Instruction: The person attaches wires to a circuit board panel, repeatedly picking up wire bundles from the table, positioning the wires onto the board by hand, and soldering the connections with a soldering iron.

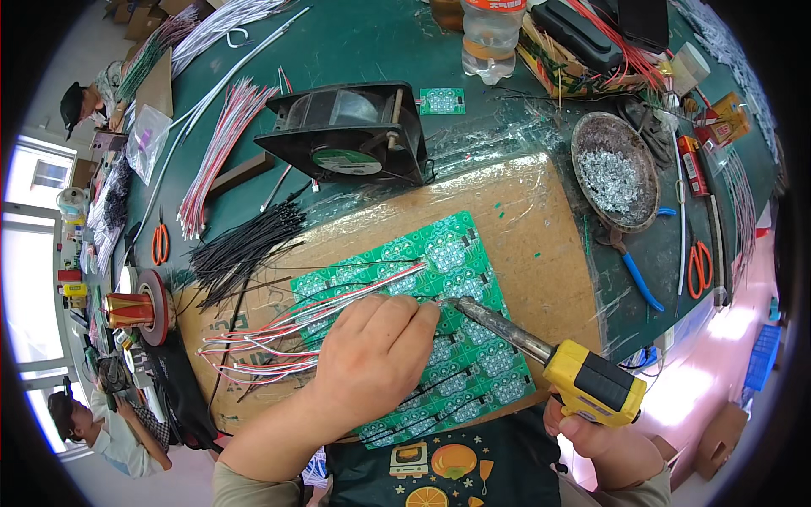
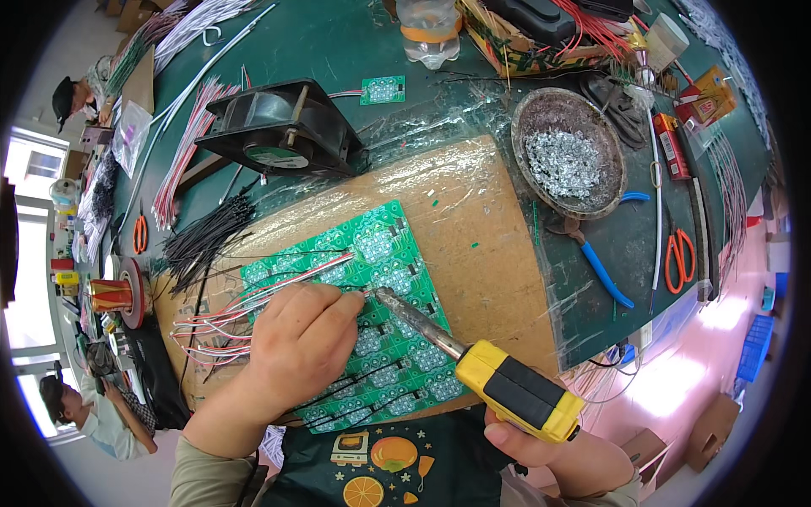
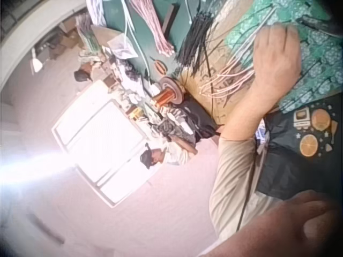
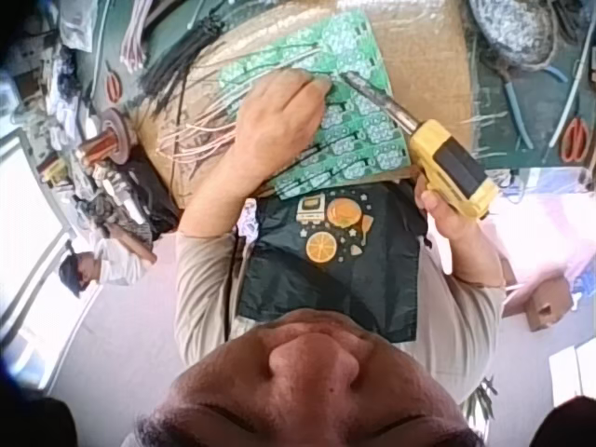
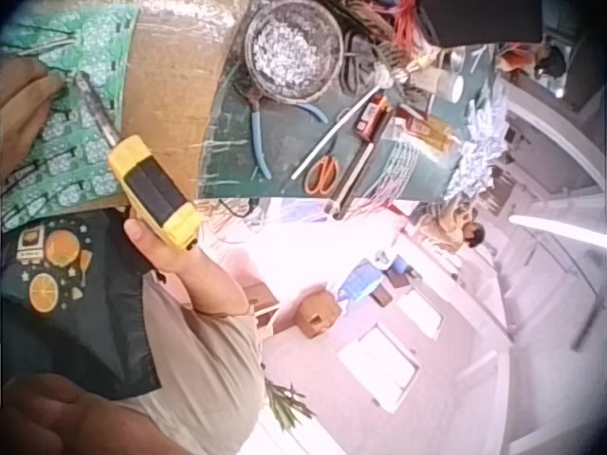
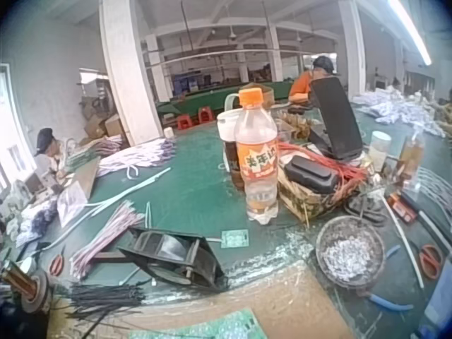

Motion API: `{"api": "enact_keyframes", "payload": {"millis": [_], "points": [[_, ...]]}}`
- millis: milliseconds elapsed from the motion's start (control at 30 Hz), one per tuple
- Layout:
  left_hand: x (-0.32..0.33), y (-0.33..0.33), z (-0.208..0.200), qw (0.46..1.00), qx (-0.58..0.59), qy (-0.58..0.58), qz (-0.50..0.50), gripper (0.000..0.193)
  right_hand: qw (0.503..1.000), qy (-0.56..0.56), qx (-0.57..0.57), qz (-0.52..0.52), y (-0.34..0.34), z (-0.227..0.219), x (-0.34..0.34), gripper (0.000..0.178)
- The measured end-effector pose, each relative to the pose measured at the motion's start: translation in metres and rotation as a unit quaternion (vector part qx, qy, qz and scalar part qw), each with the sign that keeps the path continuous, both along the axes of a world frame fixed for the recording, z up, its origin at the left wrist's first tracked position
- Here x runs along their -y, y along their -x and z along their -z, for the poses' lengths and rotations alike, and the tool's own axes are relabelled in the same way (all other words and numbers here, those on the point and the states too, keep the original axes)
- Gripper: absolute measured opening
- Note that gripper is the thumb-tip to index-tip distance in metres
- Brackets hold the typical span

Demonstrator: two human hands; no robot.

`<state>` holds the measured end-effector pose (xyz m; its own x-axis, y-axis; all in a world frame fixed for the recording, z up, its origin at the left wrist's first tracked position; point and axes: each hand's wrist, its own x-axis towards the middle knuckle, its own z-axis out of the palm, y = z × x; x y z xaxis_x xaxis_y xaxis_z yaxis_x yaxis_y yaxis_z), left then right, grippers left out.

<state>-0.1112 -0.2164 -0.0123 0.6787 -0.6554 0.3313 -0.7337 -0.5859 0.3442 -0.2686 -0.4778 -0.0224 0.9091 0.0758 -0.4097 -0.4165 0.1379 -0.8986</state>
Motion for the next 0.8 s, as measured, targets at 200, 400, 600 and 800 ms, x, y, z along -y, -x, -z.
{"api": "enact_keyframes", "payload": {"millis": [200, 400, 600, 800], "points": [[0.0007, 0.0005, -0.0004, 1.000, 0.017, -0.008, 0.002, 0.034, 1.000, 0.023, -0.006, -0.015, 0.0055, 0.0047, 0.0032, 0.040], [0.0006, 0.0013, 0.0009, 1.000, 0.026, -0.008, 0.006, 0.034, 1.000, 0.022, 0.001, -0.003, 0.0011, 0.0027, 0.0000, 0.038], [-0.0013, 0.0015, 0.0009, 0.999, 0.030, -0.032, 0.019, 0.031, 1.000, 0.004, 0.008, 0.007, 0.0025, 0.0029, -0.0005, 0.037], [0.0012, 0.0010, 0.0007, 1.000, 0.028, -0.008, 0.010, 0.033, 0.997, -0.047, 0.047, 0.038, 0.0059, 0.0078, -0.0009, 0.040]]}}
